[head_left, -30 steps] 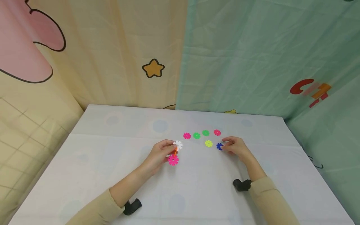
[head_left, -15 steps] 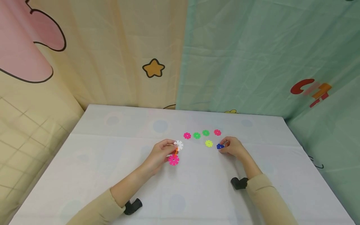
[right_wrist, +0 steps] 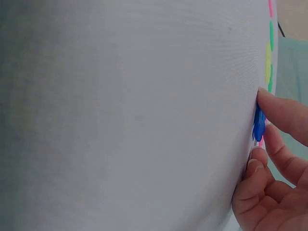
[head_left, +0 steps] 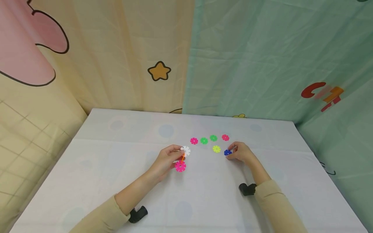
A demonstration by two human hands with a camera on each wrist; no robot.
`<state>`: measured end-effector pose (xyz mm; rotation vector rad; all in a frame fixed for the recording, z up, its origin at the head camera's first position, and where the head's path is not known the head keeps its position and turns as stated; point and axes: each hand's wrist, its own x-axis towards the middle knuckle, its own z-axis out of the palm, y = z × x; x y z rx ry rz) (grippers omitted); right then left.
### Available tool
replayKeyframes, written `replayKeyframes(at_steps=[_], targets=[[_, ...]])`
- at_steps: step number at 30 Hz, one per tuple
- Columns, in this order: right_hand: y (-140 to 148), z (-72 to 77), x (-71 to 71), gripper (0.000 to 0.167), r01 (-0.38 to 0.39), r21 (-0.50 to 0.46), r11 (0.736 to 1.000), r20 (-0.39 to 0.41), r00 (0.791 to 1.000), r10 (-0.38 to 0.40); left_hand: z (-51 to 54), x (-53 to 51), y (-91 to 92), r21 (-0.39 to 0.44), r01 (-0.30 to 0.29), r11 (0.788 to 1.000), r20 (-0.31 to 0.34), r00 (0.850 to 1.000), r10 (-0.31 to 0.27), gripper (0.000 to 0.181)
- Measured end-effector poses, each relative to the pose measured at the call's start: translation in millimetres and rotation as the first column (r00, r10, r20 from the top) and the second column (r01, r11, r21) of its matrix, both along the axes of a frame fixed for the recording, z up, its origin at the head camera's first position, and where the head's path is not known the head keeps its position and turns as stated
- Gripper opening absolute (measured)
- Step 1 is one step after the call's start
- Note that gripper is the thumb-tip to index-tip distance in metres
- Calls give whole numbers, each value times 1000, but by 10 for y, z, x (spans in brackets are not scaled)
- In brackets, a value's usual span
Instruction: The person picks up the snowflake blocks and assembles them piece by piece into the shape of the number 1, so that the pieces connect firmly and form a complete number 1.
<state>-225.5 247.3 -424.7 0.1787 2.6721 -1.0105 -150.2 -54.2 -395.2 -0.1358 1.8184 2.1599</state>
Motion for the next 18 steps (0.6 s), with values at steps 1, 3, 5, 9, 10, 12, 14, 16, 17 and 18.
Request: replayKeyframes(at_steps=[1,3,5,9,10,12,14,16,17,18], targets=[[-4,0,2,35,-4,4,1000,-1,1000,4,0,2,0,3,2,1000,-2,1000,-2,21],[-13,2,6,35,-7,9,1000,-6,1000,7,-3,6,0,9,2,1000,-4,1000,-2,22],[-19,2,7,35,-10,14,1000,-11,1000,11,-2,10,2,14,4,1000,-3,1000,-4,22],[-29,-2,6,35,-1,-2,1000,-5,1000,1,3,19,7,6,6,1000,2,1000,-6,23],[-28,-3,6,34,0,-15,1000,-1,1000,0,4,20,9,3,8,1000,3,1000,-8,23],[-34,-4,11,32,5,-46,999,10,1000,-5,6,23,12,-2,9,1000,2,1000,-9,23],[-38,2,18,31,-4,-75,997,16,1000,5,6,26,13,0,8,1000,-2,1000,-8,23],[-45,10,28,30,-13,-107,994,18,1000,15,-1,27,13,3,7,1000,-6,1000,-7,22],[-52,17,34,29,-18,-128,992,20,1000,21,-5,26,12,3,7,1000,-8,1000,-7,22],[-58,26,40,29,-29,-148,989,19,999,33,-8,28,12,2,9,1000,-10,1000,-9,22]])
